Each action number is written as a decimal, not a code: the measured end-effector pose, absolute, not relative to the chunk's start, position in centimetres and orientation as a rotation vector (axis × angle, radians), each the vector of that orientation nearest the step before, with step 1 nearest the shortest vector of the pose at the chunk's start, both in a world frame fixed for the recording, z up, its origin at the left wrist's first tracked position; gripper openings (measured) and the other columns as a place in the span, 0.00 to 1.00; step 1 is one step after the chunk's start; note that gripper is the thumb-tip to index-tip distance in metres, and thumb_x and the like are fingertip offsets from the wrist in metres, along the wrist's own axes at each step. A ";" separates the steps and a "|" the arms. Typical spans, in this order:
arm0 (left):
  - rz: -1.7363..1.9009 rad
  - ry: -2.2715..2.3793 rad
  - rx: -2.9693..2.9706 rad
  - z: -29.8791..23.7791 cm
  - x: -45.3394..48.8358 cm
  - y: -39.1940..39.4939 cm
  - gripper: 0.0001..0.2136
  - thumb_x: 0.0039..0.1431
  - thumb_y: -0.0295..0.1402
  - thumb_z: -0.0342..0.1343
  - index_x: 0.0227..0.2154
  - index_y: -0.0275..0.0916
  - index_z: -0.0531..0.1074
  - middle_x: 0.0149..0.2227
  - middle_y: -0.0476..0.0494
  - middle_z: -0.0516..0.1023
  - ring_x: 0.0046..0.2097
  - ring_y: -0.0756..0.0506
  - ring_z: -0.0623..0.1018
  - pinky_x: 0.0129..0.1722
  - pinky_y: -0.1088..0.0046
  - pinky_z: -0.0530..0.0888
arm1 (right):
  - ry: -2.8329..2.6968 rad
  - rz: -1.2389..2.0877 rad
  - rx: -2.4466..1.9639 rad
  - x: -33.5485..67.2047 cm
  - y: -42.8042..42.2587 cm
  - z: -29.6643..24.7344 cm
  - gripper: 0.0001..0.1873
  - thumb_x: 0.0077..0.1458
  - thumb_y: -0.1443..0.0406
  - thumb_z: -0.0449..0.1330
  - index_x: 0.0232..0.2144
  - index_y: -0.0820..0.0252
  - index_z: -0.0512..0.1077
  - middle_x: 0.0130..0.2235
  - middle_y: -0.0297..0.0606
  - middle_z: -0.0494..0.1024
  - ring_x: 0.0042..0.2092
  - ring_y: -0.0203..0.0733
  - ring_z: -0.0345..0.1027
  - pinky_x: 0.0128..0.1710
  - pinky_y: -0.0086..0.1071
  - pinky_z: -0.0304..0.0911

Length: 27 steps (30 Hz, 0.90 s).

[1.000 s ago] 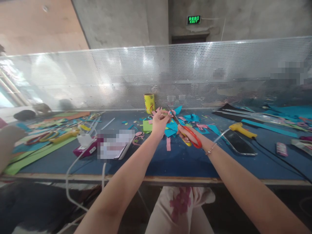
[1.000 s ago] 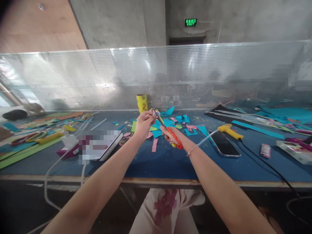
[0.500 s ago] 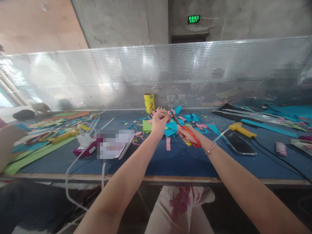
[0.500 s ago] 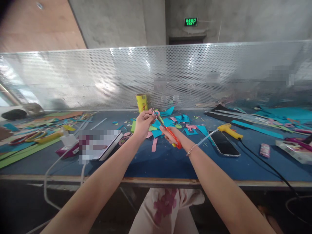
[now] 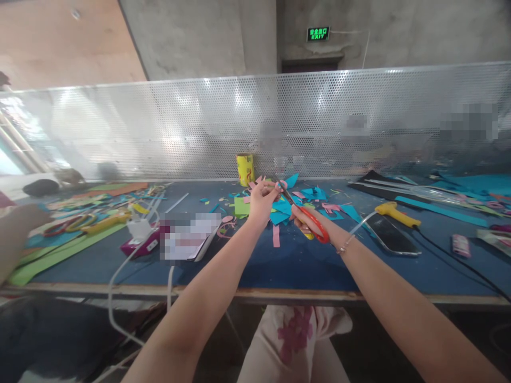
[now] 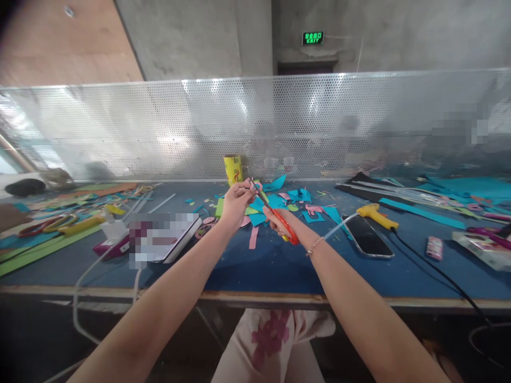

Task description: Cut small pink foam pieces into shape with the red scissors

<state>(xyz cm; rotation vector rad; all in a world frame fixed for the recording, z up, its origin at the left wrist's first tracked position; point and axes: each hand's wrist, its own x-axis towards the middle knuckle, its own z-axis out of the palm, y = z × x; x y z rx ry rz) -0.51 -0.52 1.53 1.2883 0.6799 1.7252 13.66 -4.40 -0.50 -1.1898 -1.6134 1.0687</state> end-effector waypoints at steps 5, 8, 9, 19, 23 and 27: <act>1.749 0.730 1.257 1.4 -0.7 0.0 0.11 0.42 0.35 0.63 0.28 0.37 0.70 0.23 0.51 0.72 0.24 0.54 0.70 0.29 0.75 0.69 | -1.612 1.193 -1.197 13.7 -4.7 -0.1 0.22 0.50 0.47 0.53 0.23 0.61 0.64 0.17 0.29 0.63 0.15 0.28 0.52 0.13 0.25 0.50; 1.754 0.756 1.263 1.4 -0.7 0.0 0.10 0.43 0.35 0.62 0.28 0.36 0.71 0.22 0.51 0.71 0.24 0.54 0.70 0.29 0.75 0.69 | -1.591 1.115 -1.215 13.7 -4.3 0.0 0.23 0.47 0.47 0.55 0.19 0.60 0.62 0.15 0.29 0.61 0.15 0.29 0.52 0.14 0.26 0.50; 1.741 0.758 1.278 1.4 -0.7 -0.1 0.10 0.43 0.35 0.62 0.28 0.36 0.71 0.21 0.51 0.71 0.24 0.54 0.69 0.29 0.75 0.69 | -1.589 1.062 -1.224 13.7 -4.2 0.0 0.22 0.46 0.48 0.57 0.18 0.60 0.62 0.15 0.29 0.61 0.15 0.29 0.52 0.14 0.26 0.50; 1.457 0.733 1.542 0.6 0.5 -1.4 0.09 0.44 0.35 0.61 0.24 0.36 0.69 0.20 0.52 0.70 0.23 0.55 0.69 0.26 0.78 0.68 | -1.441 0.814 -0.973 13.7 -3.8 0.5 0.13 0.40 0.58 0.61 0.21 0.60 0.63 0.19 0.30 0.65 0.21 0.33 0.59 0.22 0.30 0.56; 1.465 0.738 1.554 0.7 0.5 -1.4 0.09 0.44 0.35 0.61 0.24 0.36 0.69 0.20 0.51 0.71 0.23 0.55 0.70 0.26 0.78 0.68 | -1.361 0.830 -0.987 13.7 -3.7 0.3 0.14 0.39 0.58 0.61 0.23 0.59 0.62 0.19 0.29 0.64 0.21 0.33 0.59 0.21 0.30 0.56; 1.470 0.734 1.558 0.7 0.4 -1.4 0.08 0.44 0.34 0.61 0.23 0.36 0.68 0.20 0.51 0.71 0.22 0.55 0.70 0.25 0.78 0.67 | -1.322 0.870 -1.011 13.8 -3.6 0.3 0.13 0.39 0.60 0.61 0.27 0.59 0.63 0.21 0.29 0.65 0.22 0.34 0.61 0.22 0.30 0.59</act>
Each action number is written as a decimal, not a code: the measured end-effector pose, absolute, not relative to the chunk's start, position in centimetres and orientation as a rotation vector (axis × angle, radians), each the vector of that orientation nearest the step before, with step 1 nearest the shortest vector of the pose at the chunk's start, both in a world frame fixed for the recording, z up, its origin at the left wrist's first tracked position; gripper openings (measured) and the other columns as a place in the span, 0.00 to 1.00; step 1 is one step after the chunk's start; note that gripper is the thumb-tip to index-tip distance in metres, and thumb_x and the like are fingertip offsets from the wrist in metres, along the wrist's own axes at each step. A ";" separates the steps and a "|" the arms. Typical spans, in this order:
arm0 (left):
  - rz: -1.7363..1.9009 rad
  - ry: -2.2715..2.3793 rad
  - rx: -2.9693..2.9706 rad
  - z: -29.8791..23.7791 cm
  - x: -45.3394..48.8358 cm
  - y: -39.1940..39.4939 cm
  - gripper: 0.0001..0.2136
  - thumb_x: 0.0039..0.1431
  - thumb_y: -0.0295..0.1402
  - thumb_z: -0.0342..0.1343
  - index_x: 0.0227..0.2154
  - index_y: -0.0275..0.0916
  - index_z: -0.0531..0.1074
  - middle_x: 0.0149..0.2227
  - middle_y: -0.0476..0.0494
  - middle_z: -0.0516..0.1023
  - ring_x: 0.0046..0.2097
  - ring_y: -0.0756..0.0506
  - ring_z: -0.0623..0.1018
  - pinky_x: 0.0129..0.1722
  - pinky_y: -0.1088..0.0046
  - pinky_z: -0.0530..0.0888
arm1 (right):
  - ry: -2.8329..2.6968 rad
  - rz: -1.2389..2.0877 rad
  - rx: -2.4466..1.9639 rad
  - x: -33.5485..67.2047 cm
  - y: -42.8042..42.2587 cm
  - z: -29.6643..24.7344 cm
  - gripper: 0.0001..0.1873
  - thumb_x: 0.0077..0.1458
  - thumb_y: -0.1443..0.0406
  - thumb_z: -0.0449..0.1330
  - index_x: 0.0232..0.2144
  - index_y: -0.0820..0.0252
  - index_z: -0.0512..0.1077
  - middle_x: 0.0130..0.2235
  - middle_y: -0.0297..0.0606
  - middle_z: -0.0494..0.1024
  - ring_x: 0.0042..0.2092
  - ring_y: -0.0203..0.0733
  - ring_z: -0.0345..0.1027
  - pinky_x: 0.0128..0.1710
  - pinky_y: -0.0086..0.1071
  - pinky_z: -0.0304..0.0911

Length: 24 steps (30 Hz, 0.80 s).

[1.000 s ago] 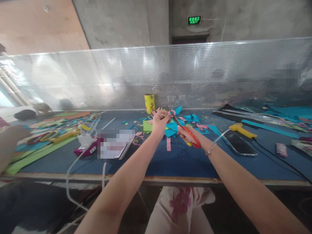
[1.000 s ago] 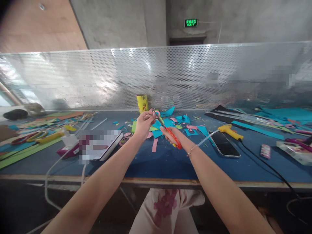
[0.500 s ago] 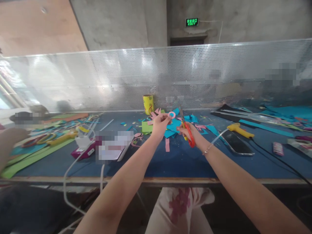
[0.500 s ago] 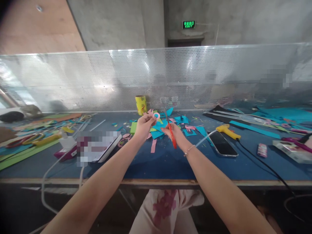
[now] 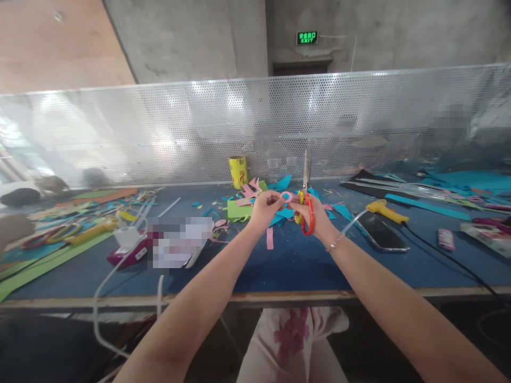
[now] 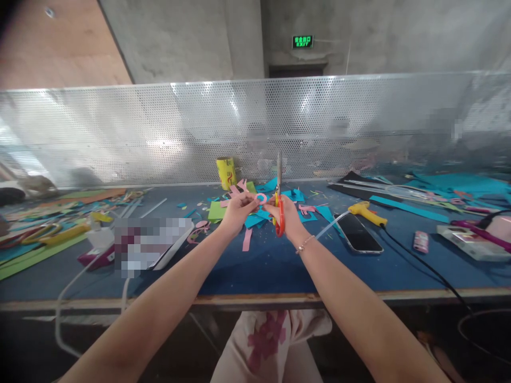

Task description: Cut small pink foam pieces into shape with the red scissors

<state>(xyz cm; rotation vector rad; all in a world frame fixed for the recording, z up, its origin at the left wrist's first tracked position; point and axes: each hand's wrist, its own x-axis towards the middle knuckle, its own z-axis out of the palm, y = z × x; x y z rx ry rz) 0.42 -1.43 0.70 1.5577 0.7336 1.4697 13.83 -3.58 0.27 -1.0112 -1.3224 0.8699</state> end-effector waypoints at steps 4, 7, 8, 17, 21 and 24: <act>1.449 0.736 1.589 0.7 0.5 -1.4 0.09 0.43 0.35 0.61 0.22 0.36 0.68 0.19 0.52 0.70 0.22 0.54 0.70 0.24 0.78 0.67 | -1.418 0.818 -1.045 14.1 -3.7 0.3 0.11 0.41 0.60 0.60 0.26 0.60 0.64 0.20 0.30 0.65 0.21 0.33 0.60 0.22 0.30 0.58; 1.422 0.743 1.602 0.8 0.5 -1.5 0.09 0.43 0.36 0.62 0.22 0.37 0.69 0.19 0.52 0.70 0.22 0.53 0.70 0.25 0.77 0.68 | -1.444 0.779 -1.063 14.2 -3.7 0.3 0.10 0.42 0.60 0.59 0.24 0.60 0.63 0.18 0.30 0.65 0.20 0.33 0.60 0.21 0.30 0.57; 1.416 0.749 1.604 0.8 0.5 -1.5 0.09 0.43 0.35 0.62 0.23 0.37 0.69 0.19 0.51 0.70 0.22 0.53 0.71 0.25 0.77 0.68 | -1.438 0.782 -1.065 14.2 -3.7 0.4 0.10 0.42 0.60 0.59 0.23 0.60 0.63 0.18 0.30 0.64 0.19 0.33 0.60 0.20 0.29 0.57; 1.402 0.786 1.592 0.6 0.6 -1.5 0.08 0.44 0.34 0.61 0.23 0.36 0.69 0.18 0.51 0.70 0.22 0.53 0.70 0.25 0.77 0.67 | -1.418 0.792 -1.085 14.1 -3.7 0.5 0.11 0.41 0.59 0.58 0.23 0.60 0.63 0.19 0.30 0.65 0.18 0.32 0.58 0.19 0.29 0.56; 1.406 0.784 1.574 0.4 0.7 -1.4 0.07 0.45 0.33 0.60 0.23 0.36 0.69 0.18 0.52 0.70 0.22 0.53 0.70 0.25 0.77 0.67 | -1.457 0.770 -1.111 14.1 -3.7 0.5 0.10 0.41 0.60 0.58 0.22 0.60 0.62 0.18 0.30 0.64 0.19 0.32 0.58 0.19 0.28 0.55; 1.424 0.773 1.519 0.4 0.7 -1.2 0.08 0.44 0.34 0.61 0.22 0.36 0.68 0.18 0.52 0.69 0.22 0.54 0.70 0.25 0.77 0.67 | -1.402 0.795 -1.133 14.1 -3.7 0.6 0.11 0.39 0.60 0.59 0.25 0.59 0.62 0.19 0.29 0.65 0.19 0.32 0.58 0.19 0.29 0.56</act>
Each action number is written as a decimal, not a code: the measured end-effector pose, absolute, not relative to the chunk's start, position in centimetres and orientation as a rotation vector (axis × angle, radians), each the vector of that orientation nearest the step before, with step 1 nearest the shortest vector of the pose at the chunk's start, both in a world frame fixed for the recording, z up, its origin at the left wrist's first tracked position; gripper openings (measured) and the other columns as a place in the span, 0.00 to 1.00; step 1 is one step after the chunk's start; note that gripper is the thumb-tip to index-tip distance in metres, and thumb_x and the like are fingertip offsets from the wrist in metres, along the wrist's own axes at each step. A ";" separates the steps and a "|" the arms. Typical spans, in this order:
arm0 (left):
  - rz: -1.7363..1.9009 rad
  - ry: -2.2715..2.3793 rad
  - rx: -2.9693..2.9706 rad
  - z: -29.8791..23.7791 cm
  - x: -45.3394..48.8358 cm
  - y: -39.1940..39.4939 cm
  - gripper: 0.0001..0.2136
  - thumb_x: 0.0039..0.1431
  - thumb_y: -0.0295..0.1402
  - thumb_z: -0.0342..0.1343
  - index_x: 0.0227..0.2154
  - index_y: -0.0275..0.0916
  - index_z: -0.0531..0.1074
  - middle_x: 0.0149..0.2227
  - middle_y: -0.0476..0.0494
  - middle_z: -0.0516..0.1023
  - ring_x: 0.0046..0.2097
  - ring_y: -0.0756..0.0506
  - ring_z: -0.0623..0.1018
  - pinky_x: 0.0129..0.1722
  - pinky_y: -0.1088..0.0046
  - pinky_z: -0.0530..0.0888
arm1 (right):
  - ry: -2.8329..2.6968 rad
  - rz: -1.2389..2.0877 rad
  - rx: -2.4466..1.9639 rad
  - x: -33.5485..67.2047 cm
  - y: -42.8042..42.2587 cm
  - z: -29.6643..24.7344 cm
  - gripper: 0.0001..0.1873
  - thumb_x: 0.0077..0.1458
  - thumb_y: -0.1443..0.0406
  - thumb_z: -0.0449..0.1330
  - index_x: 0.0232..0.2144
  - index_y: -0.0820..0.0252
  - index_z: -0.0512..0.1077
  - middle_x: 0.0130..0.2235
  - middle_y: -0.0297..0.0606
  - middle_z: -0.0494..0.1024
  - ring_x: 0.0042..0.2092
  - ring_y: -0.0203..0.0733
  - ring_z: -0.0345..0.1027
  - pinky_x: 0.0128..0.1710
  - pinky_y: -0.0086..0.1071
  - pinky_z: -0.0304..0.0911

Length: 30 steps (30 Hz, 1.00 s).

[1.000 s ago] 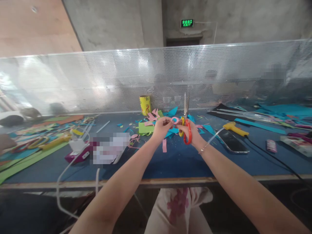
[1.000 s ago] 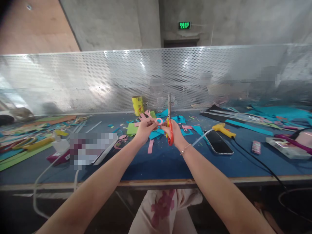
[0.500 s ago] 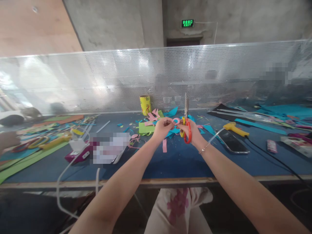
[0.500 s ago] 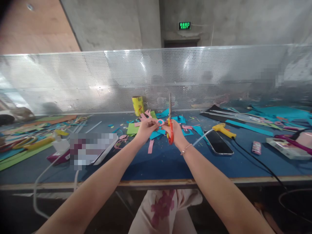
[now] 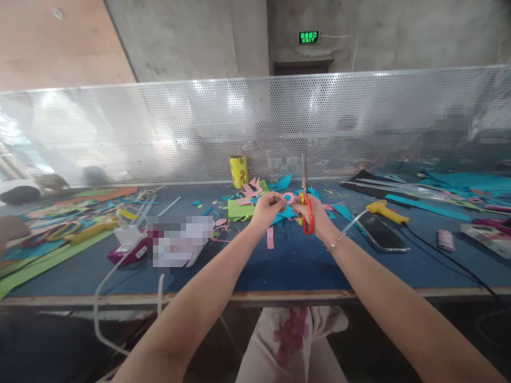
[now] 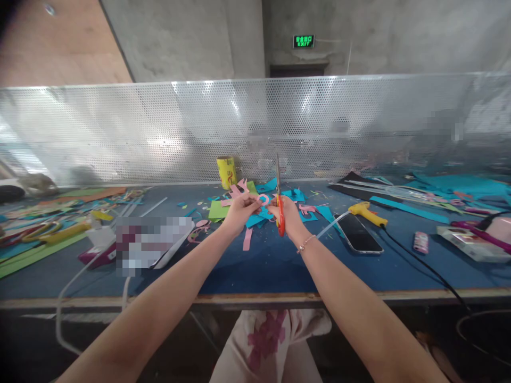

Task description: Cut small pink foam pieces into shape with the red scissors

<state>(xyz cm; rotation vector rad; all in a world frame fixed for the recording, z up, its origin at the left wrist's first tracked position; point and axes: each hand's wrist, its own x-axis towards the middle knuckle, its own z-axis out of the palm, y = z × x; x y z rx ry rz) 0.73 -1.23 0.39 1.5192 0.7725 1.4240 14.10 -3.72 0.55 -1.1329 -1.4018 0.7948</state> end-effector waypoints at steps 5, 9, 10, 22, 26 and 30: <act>1.459 0.750 1.455 0.6 0.5 -1.1 0.08 0.43 0.33 0.62 0.21 0.36 0.68 0.18 0.52 0.69 0.21 0.55 0.69 0.24 0.77 0.67 | -1.363 0.788 -1.155 14.1 -3.7 0.7 0.12 0.39 0.60 0.59 0.27 0.60 0.63 0.19 0.29 0.64 0.20 0.33 0.59 0.19 0.29 0.56; 1.442 0.744 1.474 0.7 0.4 -1.2 0.09 0.42 0.34 0.62 0.21 0.36 0.68 0.18 0.52 0.69 0.21 0.55 0.68 0.23 0.78 0.66 | -1.378 0.752 -1.149 14.3 -3.7 0.7 0.13 0.40 0.59 0.59 0.28 0.60 0.64 0.20 0.29 0.64 0.22 0.33 0.60 0.21 0.29 0.56; 1.430 0.745 1.486 0.7 0.4 -1.2 0.09 0.42 0.34 0.62 0.21 0.36 0.68 0.17 0.53 0.69 0.21 0.55 0.68 0.23 0.78 0.66 | -1.380 0.745 -1.134 14.3 -3.8 0.8 0.14 0.40 0.59 0.59 0.29 0.60 0.64 0.21 0.30 0.64 0.23 0.34 0.60 0.22 0.29 0.57; 1.281 0.749 1.538 0.7 0.7 -1.9 0.10 0.41 0.33 0.63 0.24 0.36 0.67 0.21 0.51 0.72 0.25 0.53 0.73 0.27 0.76 0.70 | -1.320 0.758 -1.095 14.5 -3.4 0.6 0.14 0.40 0.58 0.61 0.27 0.59 0.62 0.22 0.30 0.66 0.22 0.33 0.59 0.20 0.29 0.56; 1.411 0.771 1.422 0.7 0.6 -1.3 0.10 0.40 0.32 0.62 0.24 0.36 0.67 0.20 0.52 0.71 0.24 0.54 0.72 0.27 0.77 0.69 | -1.414 0.796 -1.149 14.5 -3.7 0.7 0.15 0.43 0.54 0.59 0.23 0.58 0.61 0.16 0.27 0.59 0.18 0.31 0.53 0.18 0.28 0.51; 1.547 0.748 1.249 1.1 0.2 -1.0 0.08 0.42 0.29 0.61 0.24 0.36 0.67 0.23 0.51 0.71 0.25 0.54 0.71 0.28 0.78 0.69 | -1.547 0.841 -1.226 14.2 -3.9 0.2 0.20 0.45 0.48 0.56 0.20 0.57 0.61 0.15 0.27 0.56 0.17 0.31 0.50 0.17 0.28 0.47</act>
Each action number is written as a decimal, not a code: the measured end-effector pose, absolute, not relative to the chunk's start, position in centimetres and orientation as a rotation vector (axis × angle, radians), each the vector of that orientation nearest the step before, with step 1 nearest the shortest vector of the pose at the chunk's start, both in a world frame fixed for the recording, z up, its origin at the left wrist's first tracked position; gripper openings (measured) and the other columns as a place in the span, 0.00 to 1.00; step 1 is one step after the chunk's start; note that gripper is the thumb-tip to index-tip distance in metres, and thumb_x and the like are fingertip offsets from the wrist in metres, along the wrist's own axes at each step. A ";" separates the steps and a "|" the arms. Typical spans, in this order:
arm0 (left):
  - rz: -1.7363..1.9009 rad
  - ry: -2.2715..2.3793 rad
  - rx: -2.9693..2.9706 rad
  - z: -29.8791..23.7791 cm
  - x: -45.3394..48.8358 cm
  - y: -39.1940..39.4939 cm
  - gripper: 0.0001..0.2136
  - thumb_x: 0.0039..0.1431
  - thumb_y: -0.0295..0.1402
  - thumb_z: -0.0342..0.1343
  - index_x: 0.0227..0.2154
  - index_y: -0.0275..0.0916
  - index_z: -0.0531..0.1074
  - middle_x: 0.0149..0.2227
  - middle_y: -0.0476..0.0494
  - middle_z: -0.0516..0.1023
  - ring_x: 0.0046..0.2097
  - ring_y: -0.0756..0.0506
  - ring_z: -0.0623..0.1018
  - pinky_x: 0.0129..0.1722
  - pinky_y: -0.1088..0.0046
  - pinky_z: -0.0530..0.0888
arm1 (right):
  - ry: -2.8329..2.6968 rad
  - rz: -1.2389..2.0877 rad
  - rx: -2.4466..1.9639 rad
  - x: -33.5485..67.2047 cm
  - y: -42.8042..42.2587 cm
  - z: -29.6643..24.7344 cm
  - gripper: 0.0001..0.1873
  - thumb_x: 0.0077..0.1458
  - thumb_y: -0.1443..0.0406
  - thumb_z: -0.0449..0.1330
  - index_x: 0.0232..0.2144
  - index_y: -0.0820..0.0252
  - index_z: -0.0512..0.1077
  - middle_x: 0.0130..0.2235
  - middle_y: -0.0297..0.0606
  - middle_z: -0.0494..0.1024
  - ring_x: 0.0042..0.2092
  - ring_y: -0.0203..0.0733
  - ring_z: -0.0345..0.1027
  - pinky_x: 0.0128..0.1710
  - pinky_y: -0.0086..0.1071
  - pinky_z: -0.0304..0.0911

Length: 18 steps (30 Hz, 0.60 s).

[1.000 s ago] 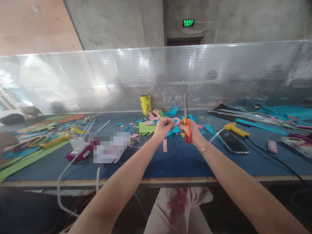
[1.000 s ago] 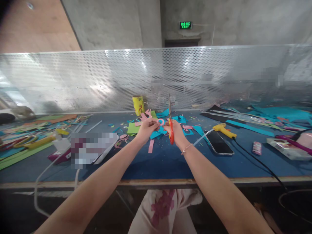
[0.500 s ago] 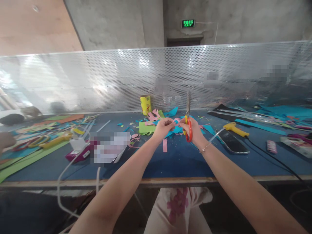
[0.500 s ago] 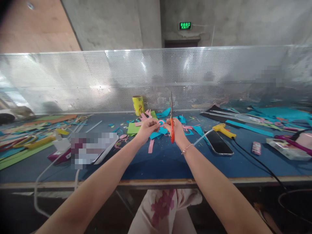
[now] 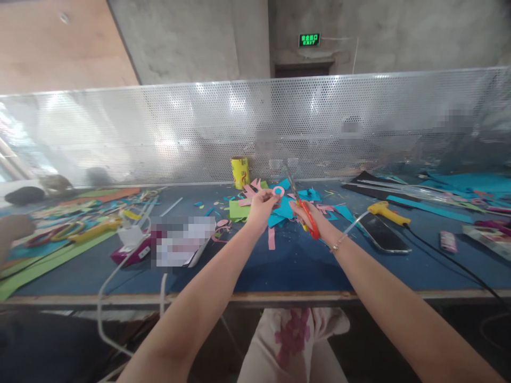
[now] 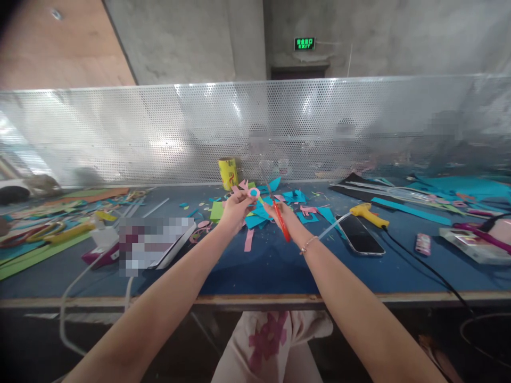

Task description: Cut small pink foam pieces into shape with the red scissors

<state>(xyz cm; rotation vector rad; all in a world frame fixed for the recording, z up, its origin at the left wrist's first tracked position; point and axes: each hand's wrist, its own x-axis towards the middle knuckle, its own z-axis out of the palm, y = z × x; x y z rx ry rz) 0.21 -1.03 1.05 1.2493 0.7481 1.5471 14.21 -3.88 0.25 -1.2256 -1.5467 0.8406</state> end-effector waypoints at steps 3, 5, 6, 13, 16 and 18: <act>1.583 0.725 1.191 1.4 0.0 -1.1 0.06 0.43 0.28 0.60 0.24 0.36 0.67 0.23 0.52 0.70 0.26 0.55 0.71 0.28 0.78 0.69 | -1.621 0.823 -1.245 14.1 -3.5 -0.6 0.24 0.44 0.44 0.55 0.19 0.58 0.61 0.15 0.28 0.57 0.17 0.30 0.50 0.17 0.28 0.46; 1.597 0.706 1.172 1.4 -0.1 -1.1 0.06 0.44 0.29 0.59 0.24 0.36 0.67 0.23 0.52 0.70 0.26 0.55 0.71 0.28 0.78 0.69 | -1.673 0.845 -1.219 14.1 -3.2 -1.1 0.26 0.44 0.42 0.53 0.19 0.58 0.61 0.15 0.27 0.57 0.17 0.30 0.49 0.17 0.28 0.46; 1.601 0.700 1.166 1.5 0.0 -1.1 0.06 0.44 0.29 0.59 0.24 0.36 0.67 0.23 0.51 0.70 0.25 0.55 0.71 0.28 0.78 0.69 | -1.692 0.835 -1.215 14.2 -3.1 -1.3 0.26 0.45 0.42 0.52 0.19 0.58 0.62 0.15 0.28 0.57 0.17 0.30 0.50 0.17 0.27 0.47; 1.639 0.650 1.116 1.4 0.1 -1.1 0.09 0.42 0.29 0.62 0.22 0.36 0.65 0.21 0.52 0.70 0.25 0.55 0.71 0.30 0.76 0.70 | -1.786 0.804 -1.253 14.1 -3.2 -1.2 0.29 0.46 0.41 0.50 0.17 0.59 0.63 0.15 0.30 0.59 0.16 0.31 0.53 0.17 0.29 0.49; 1.625 0.618 1.096 1.5 0.1 -1.2 0.09 0.41 0.29 0.62 0.22 0.35 0.66 0.22 0.51 0.71 0.25 0.55 0.71 0.30 0.77 0.69 | -1.796 0.816 -1.251 14.1 -3.4 -1.0 0.29 0.46 0.41 0.50 0.17 0.60 0.62 0.16 0.31 0.60 0.16 0.31 0.52 0.17 0.28 0.49; 1.614 0.608 1.098 1.5 0.0 -1.2 0.09 0.41 0.28 0.62 0.22 0.35 0.66 0.21 0.52 0.70 0.24 0.55 0.71 0.29 0.78 0.69 | -1.797 0.828 -1.261 14.0 -3.6 -0.9 0.28 0.47 0.41 0.49 0.18 0.60 0.62 0.16 0.30 0.60 0.16 0.31 0.53 0.17 0.28 0.50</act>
